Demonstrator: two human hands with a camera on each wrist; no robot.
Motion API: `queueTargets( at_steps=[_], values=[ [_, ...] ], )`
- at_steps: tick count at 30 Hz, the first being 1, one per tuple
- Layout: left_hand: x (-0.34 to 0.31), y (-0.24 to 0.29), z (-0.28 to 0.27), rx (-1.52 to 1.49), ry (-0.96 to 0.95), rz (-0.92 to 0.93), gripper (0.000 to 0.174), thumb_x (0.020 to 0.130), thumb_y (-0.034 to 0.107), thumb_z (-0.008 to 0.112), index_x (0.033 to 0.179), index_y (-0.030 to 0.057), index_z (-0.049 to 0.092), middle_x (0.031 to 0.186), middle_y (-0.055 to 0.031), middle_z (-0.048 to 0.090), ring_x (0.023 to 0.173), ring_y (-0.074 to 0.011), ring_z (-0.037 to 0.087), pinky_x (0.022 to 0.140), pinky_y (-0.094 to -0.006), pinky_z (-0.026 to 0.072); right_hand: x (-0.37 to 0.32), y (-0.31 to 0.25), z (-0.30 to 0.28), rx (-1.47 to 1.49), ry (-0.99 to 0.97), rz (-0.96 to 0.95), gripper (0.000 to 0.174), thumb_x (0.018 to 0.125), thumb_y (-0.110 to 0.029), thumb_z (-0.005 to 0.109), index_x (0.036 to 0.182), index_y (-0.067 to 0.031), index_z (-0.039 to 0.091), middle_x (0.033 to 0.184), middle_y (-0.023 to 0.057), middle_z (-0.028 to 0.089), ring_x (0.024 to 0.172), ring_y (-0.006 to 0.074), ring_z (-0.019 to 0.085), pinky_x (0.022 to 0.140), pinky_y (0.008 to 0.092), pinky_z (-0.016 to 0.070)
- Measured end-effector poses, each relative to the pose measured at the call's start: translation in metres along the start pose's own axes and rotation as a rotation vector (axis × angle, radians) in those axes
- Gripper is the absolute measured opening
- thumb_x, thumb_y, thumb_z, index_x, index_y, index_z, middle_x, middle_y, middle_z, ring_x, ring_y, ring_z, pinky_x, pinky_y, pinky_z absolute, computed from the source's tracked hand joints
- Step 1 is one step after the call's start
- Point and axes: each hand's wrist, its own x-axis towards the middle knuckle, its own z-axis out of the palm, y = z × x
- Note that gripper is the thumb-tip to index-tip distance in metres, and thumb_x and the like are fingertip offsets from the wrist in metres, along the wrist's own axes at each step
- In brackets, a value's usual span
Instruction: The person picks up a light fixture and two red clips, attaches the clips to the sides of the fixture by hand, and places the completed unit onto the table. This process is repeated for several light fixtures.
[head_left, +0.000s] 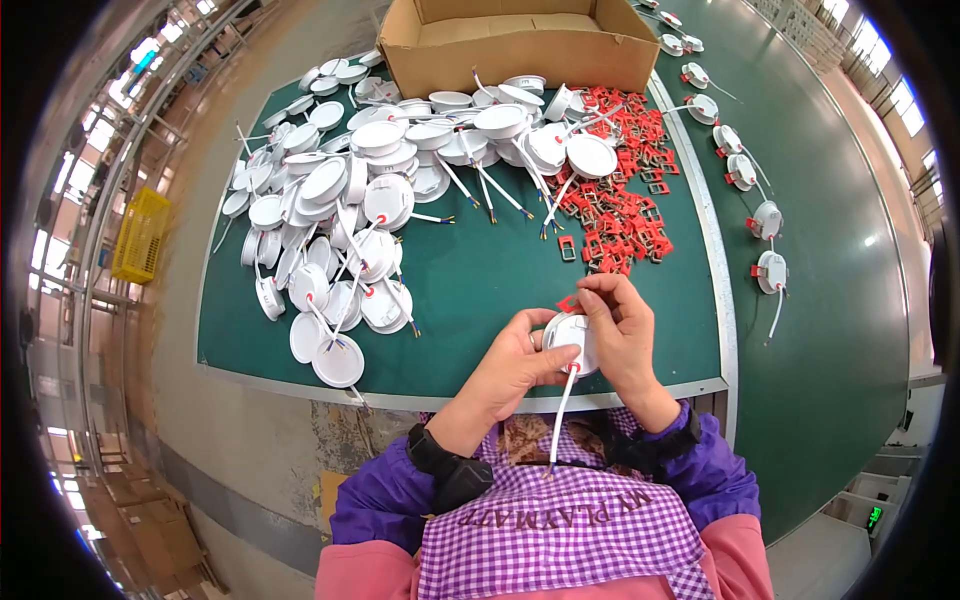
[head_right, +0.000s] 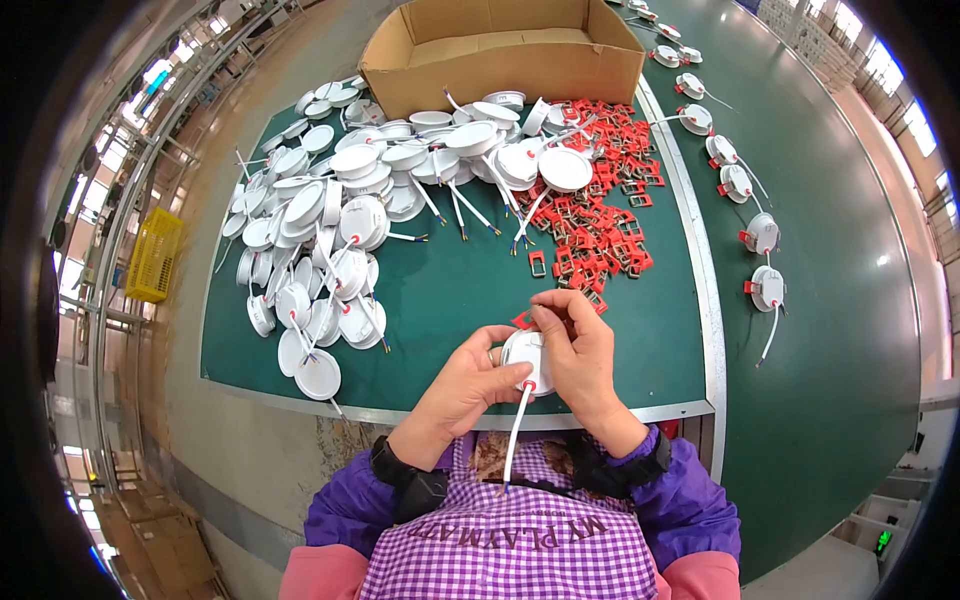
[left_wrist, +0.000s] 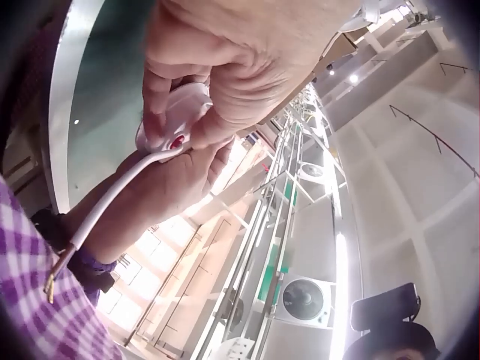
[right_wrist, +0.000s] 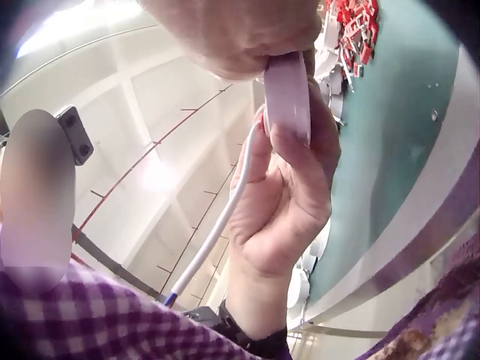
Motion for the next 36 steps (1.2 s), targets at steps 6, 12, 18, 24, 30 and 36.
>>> queueTargets(
  at_steps=[6,12,18,24,30,36],
  values=[
    [0.007,0.002,-0.006,-0.074,-0.005,0.193,0.028,0.086,0.004,0.061,0.109,0.0030,0.045,0.106,-0.0097,0.059,0.094,-0.0173,0.062,0.076,-0.0327,0.0544,0.003,-0.020,-0.012,0.003,0.147,-0.128,0.006,0.087,0.000,0.058,0.093,0.0021,0.056,0.084,0.0059,0.060,0.072,0.0111,0.059,0.066,0.0224,0.0477],
    [0.006,0.000,0.005,-0.050,0.086,0.333,0.026,0.086,0.004,0.062,0.107,0.0025,0.046,0.104,-0.0074,0.059,0.093,-0.0131,0.060,0.078,-0.0285,0.0528,-0.005,-0.019,-0.010,-0.413,0.069,-0.141,0.008,0.084,0.000,0.062,0.091,0.0010,0.057,0.075,0.0087,0.057,0.058,0.0143,0.055,0.052,0.0262,0.0438],
    [0.006,0.000,0.006,-0.013,0.127,0.446,0.027,0.086,0.004,0.062,0.107,0.0009,0.045,0.103,-0.0080,0.059,0.093,-0.0134,0.059,0.081,-0.0276,0.0517,-0.006,-0.024,-0.010,-0.545,0.127,-0.370,0.011,0.085,0.000,0.061,0.095,0.0024,0.059,0.075,0.0084,0.060,0.059,0.0121,0.060,0.053,0.0254,0.0468],
    [0.008,-0.003,0.010,0.052,0.110,0.532,0.025,0.086,0.001,0.061,0.106,-0.0003,0.045,0.103,-0.0093,0.058,0.094,-0.0131,0.059,0.082,-0.0268,0.0505,-0.005,-0.025,-0.010,-0.150,-0.013,0.110,0.011,0.087,-0.001,0.057,0.097,0.0051,0.059,0.076,0.0084,0.062,0.062,0.0111,0.061,0.055,0.0233,0.0484],
    [0.012,-0.005,0.011,0.088,0.127,0.594,0.023,0.087,-0.001,0.059,0.105,-0.0006,0.045,0.102,-0.0097,0.058,0.093,-0.0129,0.059,0.083,-0.0254,0.0489,-0.005,-0.028,-0.010,-0.410,0.028,-0.223,0.012,0.086,0.000,0.058,0.097,0.0037,0.059,0.078,0.0103,0.062,0.061,0.0138,0.063,0.054,0.0240,0.0483],
    [0.013,-0.004,0.008,0.132,0.125,0.631,0.022,0.087,0.000,0.060,0.104,0.0000,0.044,0.100,-0.0090,0.058,0.092,-0.0120,0.059,0.081,-0.0244,0.0486,-0.008,-0.029,-0.002,-0.454,0.020,-0.260,0.011,0.084,0.004,0.058,0.095,0.0030,0.060,0.079,0.0118,0.061,0.061,0.0170,0.064,0.054,0.0264,0.0496]
  ],
)
